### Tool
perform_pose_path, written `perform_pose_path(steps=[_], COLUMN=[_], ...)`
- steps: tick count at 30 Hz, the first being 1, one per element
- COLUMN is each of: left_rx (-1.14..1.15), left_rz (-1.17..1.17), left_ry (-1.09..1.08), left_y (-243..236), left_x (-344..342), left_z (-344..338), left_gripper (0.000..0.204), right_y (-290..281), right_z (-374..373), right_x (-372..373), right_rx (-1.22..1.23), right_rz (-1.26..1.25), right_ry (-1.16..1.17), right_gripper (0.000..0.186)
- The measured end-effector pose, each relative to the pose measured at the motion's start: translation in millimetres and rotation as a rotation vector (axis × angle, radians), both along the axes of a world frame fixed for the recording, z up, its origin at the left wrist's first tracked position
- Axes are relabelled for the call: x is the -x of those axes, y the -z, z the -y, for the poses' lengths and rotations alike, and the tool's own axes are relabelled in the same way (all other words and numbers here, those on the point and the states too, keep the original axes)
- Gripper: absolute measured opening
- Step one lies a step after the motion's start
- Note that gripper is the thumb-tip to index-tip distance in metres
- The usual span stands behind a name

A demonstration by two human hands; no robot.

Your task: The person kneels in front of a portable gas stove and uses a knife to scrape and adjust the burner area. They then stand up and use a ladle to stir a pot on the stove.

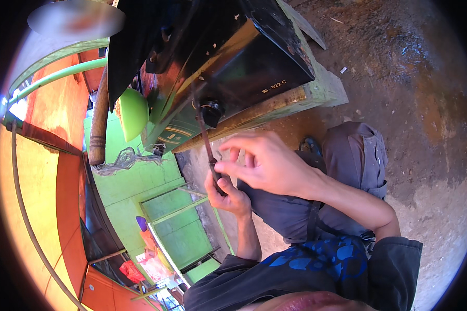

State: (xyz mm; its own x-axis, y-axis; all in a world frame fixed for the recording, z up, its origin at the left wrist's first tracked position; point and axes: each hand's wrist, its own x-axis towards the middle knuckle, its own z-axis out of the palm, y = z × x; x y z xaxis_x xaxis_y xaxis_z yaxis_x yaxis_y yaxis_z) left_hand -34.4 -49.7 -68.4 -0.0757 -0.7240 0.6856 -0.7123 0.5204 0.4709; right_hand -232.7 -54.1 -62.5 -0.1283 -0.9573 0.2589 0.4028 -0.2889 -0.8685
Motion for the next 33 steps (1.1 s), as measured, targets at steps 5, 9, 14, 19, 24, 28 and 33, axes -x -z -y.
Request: perform_pose_path(steps=[5,9,14,19,24,28,33], left_rx=[-0.056,-0.249,-0.18,-0.078,-0.06,-0.022,0.082], left_rz=[-0.03,-0.238,-0.096,-0.06,-0.156,-0.394,-0.599], left_ry=[0.069,0.224,0.145,0.082,0.106,0.099,0.237], left_y=[6,7,0,1,-1,-25,-53], left_x=[0,-6,10,10,19,38,65], left_z=[-2,-2,-5,-4,0,-5,11], left_gripper=[0.038,0.033,0.037,0.041,0.044,0.046,0.048], right_y=[3,-4,-16,-22,-24,-48,-72], right_z=[0,0,1,-2,1,4,17], right_x=[-20,-27,-42,-42,-38,-30,-25], right_rx=[0.118,0.111,0.111,0.133,0.116,0.064,0.065], right_rz=[-0.022,0.022,0.072,0.111,0.202,0.318,0.46], right_ry=[-0.125,-0.074,0.033,-0.041,-0.056,-0.189,-0.223], right_gripper=[0.03,0.029,0.026,0.022,0.019,0.019,0.028])
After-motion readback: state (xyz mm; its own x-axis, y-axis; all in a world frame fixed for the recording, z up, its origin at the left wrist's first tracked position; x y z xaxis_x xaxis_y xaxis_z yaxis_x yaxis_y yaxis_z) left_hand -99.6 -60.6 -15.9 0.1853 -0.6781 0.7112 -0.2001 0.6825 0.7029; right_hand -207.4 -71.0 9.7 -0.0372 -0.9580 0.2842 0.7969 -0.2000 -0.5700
